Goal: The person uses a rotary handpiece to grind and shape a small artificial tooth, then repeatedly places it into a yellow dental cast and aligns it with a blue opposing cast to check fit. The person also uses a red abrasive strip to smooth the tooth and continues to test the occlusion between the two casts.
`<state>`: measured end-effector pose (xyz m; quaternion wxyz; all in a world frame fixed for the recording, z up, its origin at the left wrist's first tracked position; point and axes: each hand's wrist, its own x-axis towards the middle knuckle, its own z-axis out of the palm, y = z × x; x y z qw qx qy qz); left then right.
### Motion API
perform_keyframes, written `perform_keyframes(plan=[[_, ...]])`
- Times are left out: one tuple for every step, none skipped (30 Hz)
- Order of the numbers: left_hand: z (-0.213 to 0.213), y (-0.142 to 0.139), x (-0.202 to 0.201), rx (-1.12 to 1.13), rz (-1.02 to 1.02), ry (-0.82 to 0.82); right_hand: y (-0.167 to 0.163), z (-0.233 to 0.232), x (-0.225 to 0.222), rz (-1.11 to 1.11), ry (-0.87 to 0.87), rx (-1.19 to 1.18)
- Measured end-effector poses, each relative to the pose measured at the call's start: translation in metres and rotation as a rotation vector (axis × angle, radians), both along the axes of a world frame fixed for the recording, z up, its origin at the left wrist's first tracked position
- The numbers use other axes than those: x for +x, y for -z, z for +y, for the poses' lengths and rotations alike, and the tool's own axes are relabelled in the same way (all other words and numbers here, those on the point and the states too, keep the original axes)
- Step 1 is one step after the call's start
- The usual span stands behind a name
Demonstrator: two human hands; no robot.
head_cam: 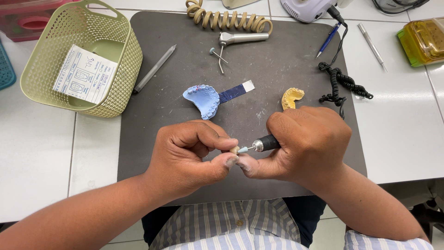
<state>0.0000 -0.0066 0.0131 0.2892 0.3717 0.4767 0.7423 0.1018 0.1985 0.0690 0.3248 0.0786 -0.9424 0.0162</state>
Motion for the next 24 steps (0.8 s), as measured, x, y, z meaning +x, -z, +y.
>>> perform_keyframes(plan=[[0.0,0.0,0.0,-0.001,-0.005,-0.001,0.0,0.0,0.0,-0.001,-0.001,0.0],[-0.001,0.0,0.0,-0.003,-0.009,-0.001,0.0,0.0,0.0,-0.002,-0.002,-0.002],[-0.001,0.0,0.0,-0.006,-0.013,-0.001,0.0,0.0,0.0,-0.002,-0.002,-0.003],[0.0,0.0,-0.001,-0.008,-0.014,-0.002,0.0,0.0,0.0,-0.006,0.003,0.002],[0.0,0.0,-0.001,-0.01,-0.013,-0.005,0.0,0.0,-0.001,-0.01,0.006,0.008],[0.0,0.0,-0.001,-0.012,-0.014,-0.009,0.0,0.001,-0.001,-0.014,0.008,0.014],[0.0,0.0,-0.001,-0.012,-0.015,-0.008,0.0,0.0,-0.002,-0.009,0.007,0.01],[0.0,0.0,-0.001,-0.014,-0.017,-0.006,-0.001,0.0,-0.002,-0.005,0.006,0.005],[0.0,0.0,-0.001,-0.016,-0.02,-0.002,-0.001,0.0,-0.002,-0.002,0.005,0.0],[0.0,0.0,-0.001,-0.008,-0.021,-0.001,-0.001,0.0,-0.002,-0.003,0.006,0.007],[0.0,0.0,-0.001,0.0,-0.02,0.0,-0.001,0.0,-0.002,-0.003,0.006,0.015],[0.0,0.001,-0.001,0.009,-0.02,0.0,-0.001,0.001,-0.002,-0.004,0.006,0.023],[0.0,0.001,-0.001,0.006,-0.008,-0.002,0.0,0.0,-0.002,-0.003,0.004,0.015],[0.0,0.002,-0.001,0.003,0.003,-0.005,0.001,0.0,-0.002,-0.003,0.002,0.006],[0.0,0.002,-0.001,0.0,0.015,-0.006,0.002,0.001,-0.002,-0.001,0.001,-0.004],[0.0,0.003,-0.001,-0.002,-0.019,0.001,0.003,0.001,-0.002,-0.009,0.014,0.0],[0.0,0.003,-0.001,-0.004,-0.053,0.008,0.003,0.003,-0.003,-0.015,0.026,0.005],[0.001,0.004,-0.002,-0.005,-0.086,0.015,0.002,0.005,-0.004,-0.021,0.039,0.01],[0.002,0.005,-0.002,-0.003,-0.141,0.028,0.001,0.008,-0.004,-0.042,0.034,-0.056],[0.003,0.005,-0.003,-0.001,-0.195,0.039,0.0,0.011,-0.005,-0.062,0.028,-0.12],[0.005,0.006,-0.004,0.002,-0.249,0.048,-0.001,0.014,-0.007,-0.082,0.02,-0.184],[0.006,0.007,-0.006,0.018,-0.284,0.057,-0.003,0.019,-0.008,-0.134,0.009,-0.373],[0.008,0.009,-0.008,0.034,-0.318,0.068,-0.004,0.023,-0.011,-0.186,-0.004,-0.562],[0.009,0.01,-0.011,0.05,-0.35,0.079,-0.005,0.028,-0.013,-0.239,-0.019,-0.749]])
